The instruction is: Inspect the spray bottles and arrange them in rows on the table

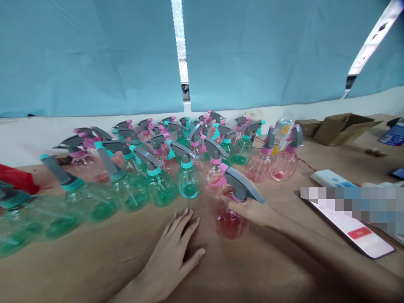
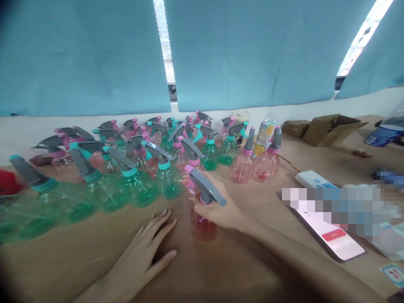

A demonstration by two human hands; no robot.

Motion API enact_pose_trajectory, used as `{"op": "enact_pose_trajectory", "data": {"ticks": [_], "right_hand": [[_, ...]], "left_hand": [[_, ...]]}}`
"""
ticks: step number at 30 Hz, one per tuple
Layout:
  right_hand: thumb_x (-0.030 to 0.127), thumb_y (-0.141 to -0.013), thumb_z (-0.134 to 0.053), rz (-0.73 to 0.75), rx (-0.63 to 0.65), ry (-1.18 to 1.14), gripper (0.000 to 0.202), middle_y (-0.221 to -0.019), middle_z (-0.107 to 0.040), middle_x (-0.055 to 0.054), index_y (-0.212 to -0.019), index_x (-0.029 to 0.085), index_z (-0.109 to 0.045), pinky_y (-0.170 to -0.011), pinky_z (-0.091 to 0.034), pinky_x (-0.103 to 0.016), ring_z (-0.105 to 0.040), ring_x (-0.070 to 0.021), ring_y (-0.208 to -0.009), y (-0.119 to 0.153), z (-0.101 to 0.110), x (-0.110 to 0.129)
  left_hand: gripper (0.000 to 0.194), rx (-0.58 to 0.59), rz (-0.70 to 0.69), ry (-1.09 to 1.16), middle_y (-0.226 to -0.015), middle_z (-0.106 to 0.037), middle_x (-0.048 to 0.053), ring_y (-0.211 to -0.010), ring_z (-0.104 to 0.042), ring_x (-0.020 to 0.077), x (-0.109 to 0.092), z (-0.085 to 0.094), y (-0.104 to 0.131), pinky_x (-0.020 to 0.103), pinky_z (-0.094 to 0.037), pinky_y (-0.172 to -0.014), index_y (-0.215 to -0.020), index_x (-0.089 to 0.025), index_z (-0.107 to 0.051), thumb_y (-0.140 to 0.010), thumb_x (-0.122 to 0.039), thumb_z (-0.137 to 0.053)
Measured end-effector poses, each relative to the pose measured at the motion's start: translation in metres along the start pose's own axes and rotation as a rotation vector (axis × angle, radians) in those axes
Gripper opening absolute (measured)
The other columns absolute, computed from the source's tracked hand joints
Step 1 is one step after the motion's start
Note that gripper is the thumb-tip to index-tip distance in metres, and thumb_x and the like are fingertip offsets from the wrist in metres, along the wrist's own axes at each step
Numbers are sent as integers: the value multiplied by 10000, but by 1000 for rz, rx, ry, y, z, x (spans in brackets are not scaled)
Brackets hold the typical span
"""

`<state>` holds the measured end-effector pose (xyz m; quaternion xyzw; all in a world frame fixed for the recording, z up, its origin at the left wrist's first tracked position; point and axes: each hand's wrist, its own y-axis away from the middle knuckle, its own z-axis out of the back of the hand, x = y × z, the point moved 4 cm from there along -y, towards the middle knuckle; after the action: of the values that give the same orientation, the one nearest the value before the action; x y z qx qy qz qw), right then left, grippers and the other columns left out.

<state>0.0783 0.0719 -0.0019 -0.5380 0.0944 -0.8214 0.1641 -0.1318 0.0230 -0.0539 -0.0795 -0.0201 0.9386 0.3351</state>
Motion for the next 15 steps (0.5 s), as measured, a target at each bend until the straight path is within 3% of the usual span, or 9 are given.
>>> {"op": "enact_pose_trajectory", "data": {"ticks": [5,15], "right_hand": [[235,-757,-563,10,-7,3,62,-805,-641,-12,-816,235,-583,-656,-536,-339,-612,-191,-706,1,-1,-4],[279,-750,-568,37,-53,40,116,-775,-649,-11,-857,245,-599,-659,-556,-362,-627,-200,-699,0,1,-5]], "left_hand": [[539,-25,-9,4,-1474,-389,144,-1341,-371,327,0,-1,1,571,-370,-1042,-1378,-171,-426,-940,-485,-458],[513,-94,-35,-9,-1447,-436,126,-1311,-421,315,2,0,2,534,-410,-1027,-1353,-195,-453,-926,-476,-490]]}}
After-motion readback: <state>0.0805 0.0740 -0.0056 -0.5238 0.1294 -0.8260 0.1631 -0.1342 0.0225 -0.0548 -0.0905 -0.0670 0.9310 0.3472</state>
